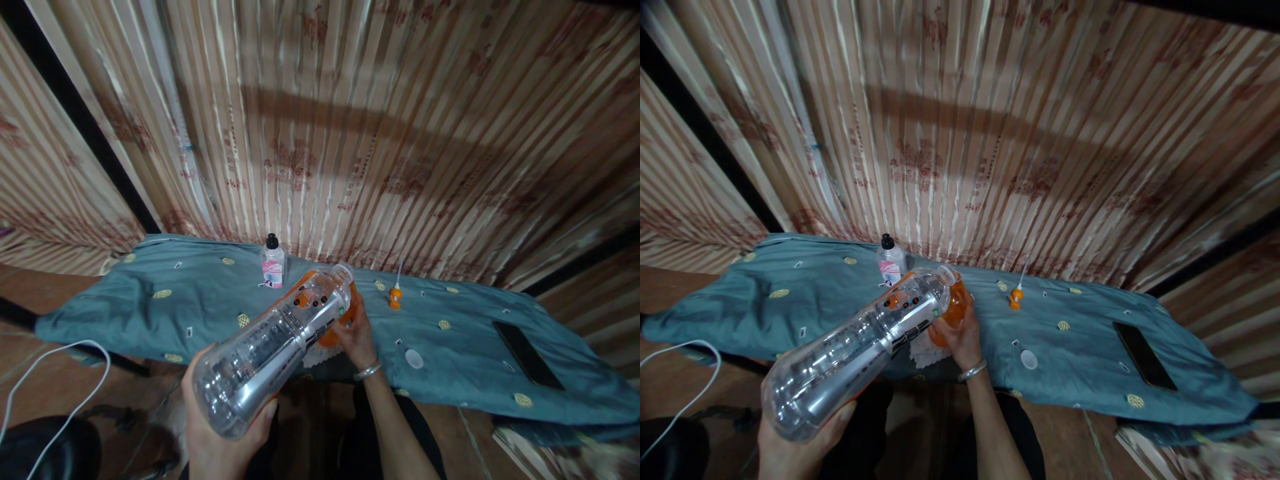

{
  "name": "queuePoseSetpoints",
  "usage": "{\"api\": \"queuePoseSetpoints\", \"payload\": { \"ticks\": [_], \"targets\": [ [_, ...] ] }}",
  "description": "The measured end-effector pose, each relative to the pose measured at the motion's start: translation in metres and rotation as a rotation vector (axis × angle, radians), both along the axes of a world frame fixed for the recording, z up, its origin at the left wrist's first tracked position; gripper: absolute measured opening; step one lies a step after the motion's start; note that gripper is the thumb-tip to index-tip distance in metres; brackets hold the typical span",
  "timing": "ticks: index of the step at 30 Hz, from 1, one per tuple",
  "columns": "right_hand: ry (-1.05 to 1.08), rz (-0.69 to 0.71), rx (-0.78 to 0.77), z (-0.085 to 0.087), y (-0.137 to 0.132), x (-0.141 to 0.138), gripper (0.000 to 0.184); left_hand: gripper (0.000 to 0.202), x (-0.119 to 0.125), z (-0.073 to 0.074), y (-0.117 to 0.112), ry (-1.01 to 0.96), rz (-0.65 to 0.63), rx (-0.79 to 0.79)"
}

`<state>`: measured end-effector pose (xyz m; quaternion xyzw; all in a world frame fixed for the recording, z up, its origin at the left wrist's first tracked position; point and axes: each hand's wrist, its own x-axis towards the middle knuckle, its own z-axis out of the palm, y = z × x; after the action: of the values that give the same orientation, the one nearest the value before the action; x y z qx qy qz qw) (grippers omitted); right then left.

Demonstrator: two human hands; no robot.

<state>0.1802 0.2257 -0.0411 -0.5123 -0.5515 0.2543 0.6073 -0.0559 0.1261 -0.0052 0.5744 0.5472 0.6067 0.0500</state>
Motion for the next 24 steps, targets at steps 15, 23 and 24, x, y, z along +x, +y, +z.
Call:
{"api": "queuePoseSetpoints", "payload": {
  "ticks": [15, 23, 24],
  "targets": [
    [0.04, 0.008, -0.031, 0.003, -0.002, -0.003, 0.071, 0.081, 0.016, 0.016, -0.005, -0.441, -0.052, -0.151],
    [0.017, 0.008, -0.051, 0.002, -0.003, -0.002, 0.07, 0.073, 0.008, 0.014, -0.004, -0.324, -0.051, -0.14],
    [0.017, 0.013, -0.059, 0.002, -0.003, -0.002, 0.071, 0.073, 0.01, 0.015, -0.005, -0.345, -0.036, -0.151]
  ]
}}
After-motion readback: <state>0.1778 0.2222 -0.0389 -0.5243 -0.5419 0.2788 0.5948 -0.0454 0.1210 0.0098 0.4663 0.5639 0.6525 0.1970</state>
